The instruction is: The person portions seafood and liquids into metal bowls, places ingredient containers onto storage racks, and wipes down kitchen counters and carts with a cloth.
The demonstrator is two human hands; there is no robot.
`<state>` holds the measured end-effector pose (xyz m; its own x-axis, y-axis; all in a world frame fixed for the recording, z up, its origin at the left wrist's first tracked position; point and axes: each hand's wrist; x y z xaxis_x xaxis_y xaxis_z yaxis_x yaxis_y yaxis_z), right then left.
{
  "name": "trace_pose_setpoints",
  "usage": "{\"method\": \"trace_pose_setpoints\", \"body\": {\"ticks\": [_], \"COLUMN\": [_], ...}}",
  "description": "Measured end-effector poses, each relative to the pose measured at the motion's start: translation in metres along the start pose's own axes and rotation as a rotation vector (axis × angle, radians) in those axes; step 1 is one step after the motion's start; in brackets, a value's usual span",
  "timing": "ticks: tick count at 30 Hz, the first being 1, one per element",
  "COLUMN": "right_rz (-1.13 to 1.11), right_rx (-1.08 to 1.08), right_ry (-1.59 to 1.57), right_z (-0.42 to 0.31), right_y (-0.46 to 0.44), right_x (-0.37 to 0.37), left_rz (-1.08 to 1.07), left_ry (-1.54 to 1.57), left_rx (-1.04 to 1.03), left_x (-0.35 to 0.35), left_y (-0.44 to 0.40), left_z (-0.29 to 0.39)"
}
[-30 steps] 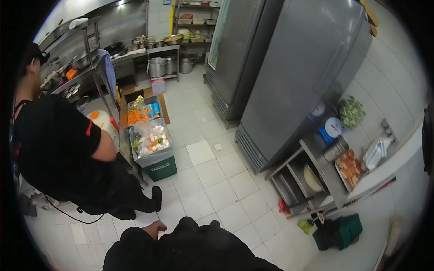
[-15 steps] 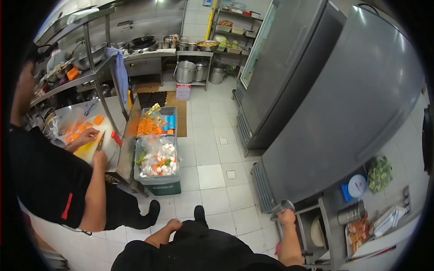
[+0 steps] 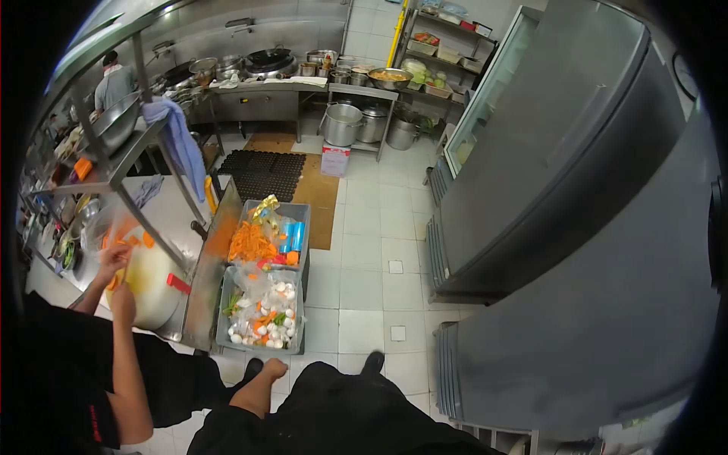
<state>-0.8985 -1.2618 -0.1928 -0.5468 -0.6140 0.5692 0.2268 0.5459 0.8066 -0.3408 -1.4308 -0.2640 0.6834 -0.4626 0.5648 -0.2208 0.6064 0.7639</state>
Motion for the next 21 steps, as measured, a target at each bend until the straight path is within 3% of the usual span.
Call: {"method": "trace_pose_setpoints", "body": {"ticks": [7,9,11,15,17,21], "right_rz": [0.124,0.208,0.224,0.371,0.422,0.461], "right_rx": [0.081,0.198,0.368,0.429,0.469,0.508], "right_ry": [0.031,0.103,0.183,0.312,0.330,0.390], "right_z": [-0.059,-0.099,-0.157,-0.293,-0.338,-0.399], "right_y": [-0.146,-0.199,-0.244,-0.275,-0.296,-0.348], "right_x": [0.153,0.235,0.328,0.495,0.544,0.600], "left_rz": [-0.113,-0.137,-0.113,0.077,0.207,0.090], "left_ry": [-0.089,-0.096,-0.143,0.055,0.237,0.226], "left_rx": [-0.223,-0.116,-0.162,-0.100,-0.025,0.043], "left_x": [-0.002,0.012,0.033,0.072,0.083,0.070], "left_y": [-0.058,-0.068,-0.094,-0.128,-0.137,-0.182], "left_z": [0.186,0.227,0.257,0.320,0.345,0.362]}}
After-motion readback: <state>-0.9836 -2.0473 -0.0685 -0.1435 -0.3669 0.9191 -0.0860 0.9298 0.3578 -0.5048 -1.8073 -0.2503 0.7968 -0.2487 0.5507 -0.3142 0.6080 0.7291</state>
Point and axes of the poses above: each hand's wrist, its own y-axis away from the middle knuckle, its own x-axis out of the back of the hand, z = x × y, and after that the axes turned 2 degrees about x, right-handed
